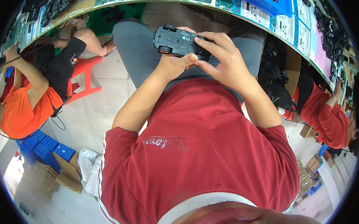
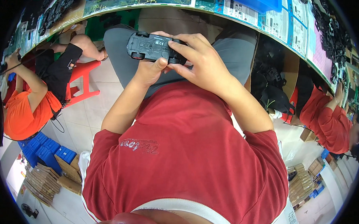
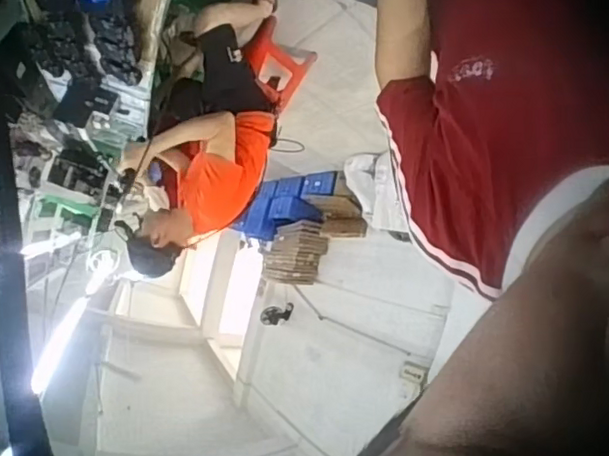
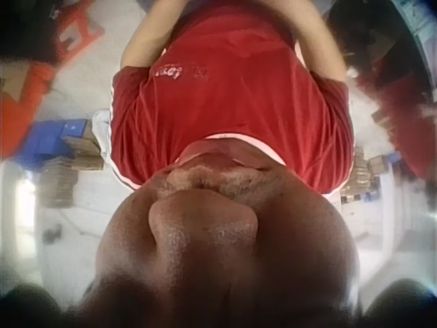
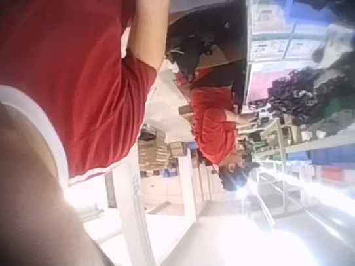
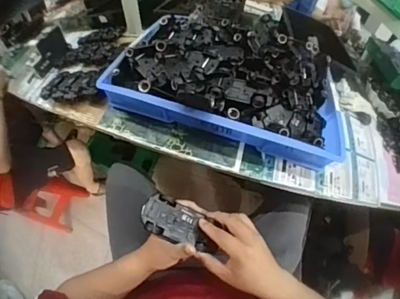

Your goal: The person assembles toy car chassis by hand, picking up car bases and components from the workbench and tray, pressing the pieces together, turning the wheels, and placing the chassis on the table.

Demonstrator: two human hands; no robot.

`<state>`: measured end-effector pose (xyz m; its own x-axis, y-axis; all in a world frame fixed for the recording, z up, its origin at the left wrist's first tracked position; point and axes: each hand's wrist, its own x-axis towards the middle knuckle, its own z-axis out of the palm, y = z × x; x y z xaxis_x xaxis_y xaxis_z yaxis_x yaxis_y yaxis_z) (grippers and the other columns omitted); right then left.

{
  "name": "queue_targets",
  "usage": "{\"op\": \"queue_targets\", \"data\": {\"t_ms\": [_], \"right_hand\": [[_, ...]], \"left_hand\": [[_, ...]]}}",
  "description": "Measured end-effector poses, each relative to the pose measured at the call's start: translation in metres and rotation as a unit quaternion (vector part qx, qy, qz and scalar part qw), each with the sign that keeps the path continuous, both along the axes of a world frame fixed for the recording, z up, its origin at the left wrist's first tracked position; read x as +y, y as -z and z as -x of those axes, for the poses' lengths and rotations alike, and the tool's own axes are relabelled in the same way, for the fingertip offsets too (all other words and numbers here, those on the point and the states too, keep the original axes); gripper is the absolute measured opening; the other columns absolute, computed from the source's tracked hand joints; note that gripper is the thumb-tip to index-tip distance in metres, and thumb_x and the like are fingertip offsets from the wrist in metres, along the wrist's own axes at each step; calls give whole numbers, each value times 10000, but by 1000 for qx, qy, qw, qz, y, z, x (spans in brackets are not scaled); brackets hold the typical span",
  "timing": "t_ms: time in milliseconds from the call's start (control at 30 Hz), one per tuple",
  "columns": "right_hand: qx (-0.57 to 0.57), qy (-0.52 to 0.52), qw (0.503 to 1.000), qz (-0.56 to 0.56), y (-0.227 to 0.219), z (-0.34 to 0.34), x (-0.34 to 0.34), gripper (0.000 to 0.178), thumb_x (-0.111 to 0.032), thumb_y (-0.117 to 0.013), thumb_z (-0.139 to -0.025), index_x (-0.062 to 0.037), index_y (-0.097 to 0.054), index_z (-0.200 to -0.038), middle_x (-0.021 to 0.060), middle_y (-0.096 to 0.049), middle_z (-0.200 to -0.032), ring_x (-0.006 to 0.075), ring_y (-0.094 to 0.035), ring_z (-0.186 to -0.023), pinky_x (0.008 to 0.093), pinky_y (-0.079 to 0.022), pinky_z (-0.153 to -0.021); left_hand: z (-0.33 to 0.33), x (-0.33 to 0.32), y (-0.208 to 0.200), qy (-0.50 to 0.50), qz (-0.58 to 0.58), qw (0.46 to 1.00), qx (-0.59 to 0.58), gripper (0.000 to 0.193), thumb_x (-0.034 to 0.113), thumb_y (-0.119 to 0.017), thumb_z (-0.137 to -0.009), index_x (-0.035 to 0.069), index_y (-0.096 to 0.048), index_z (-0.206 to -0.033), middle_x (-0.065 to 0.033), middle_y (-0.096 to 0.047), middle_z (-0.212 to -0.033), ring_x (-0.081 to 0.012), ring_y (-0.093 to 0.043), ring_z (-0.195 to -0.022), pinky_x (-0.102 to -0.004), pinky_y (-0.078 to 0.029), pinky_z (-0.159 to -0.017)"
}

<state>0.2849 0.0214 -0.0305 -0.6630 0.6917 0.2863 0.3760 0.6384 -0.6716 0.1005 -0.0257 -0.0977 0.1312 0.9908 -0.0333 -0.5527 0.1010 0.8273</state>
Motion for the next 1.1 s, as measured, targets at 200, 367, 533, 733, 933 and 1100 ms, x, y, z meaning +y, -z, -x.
{"op": "queue_targets", "data": {"t_ms": [200,367,533,733,933,1100], "right_hand": [[9,3,999,31,0,5,4,551,-165,-842,-755,-24,-644,-1250,142,-611,-1248,344,-584,-1156,415,-518,-948],[41,13,998,47,3,4,17,546,-184,-843,-774,-18,-638,-1252,160,-617,-1243,336,-606,-1155,399,-510,-960],[20,119,992,-40,17,-17,54,282,-127,-799,-823,6,-711,-1054,166,-705,-1008,328,-688,-943,383,-547,-831],[9,176,944,-280,44,-31,107,69,-2,-729,-816,-11,-684,-867,120,-688,-870,317,-634,-808,392,-491,-735],[-69,263,896,-352,63,-23,122,71,-80,-683,-830,-71,-702,-898,108,-641,-885,347,-599,-787,436,-465,-714],[-94,274,886,-362,62,-16,122,104,-84,-648,-825,-88,-701,-914,123,-635,-907,358,-588,-794,443,-455,-710]], "left_hand": [[3,6,-3,-19,20,999,22,495,224,-750,-905,96,-476,-1296,-22,-622,-842,-80,-583,-606,-198,-429,-486],[32,11,-8,-74,119,990,-23,451,227,-603,-947,57,-467,-1342,-125,-663,-1187,-142,-647,-784,-251,-495,-543],[86,10,0,-145,147,978,-23,378,220,-575,-964,28,-535,-1287,-140,-651,-1269,-238,-679,-1077,-381,-574,-862],[164,-6,1,-238,135,959,-69,348,178,-612,-977,43,-539,-1289,-72,-633,-1201,-234,-627,-1137,-424,-521,-980],[290,16,-21,-370,74,916,135,340,139,-642,-997,30,-529,-1299,-93,-639,-1169,-215,-662,-1036,-403,-553,-945],[419,59,-45,-498,40,813,298,355,156,-669,-988,14,-578,-1300,-89,-669,-1133,-173,-659,-973,-316,-538,-828]]}}
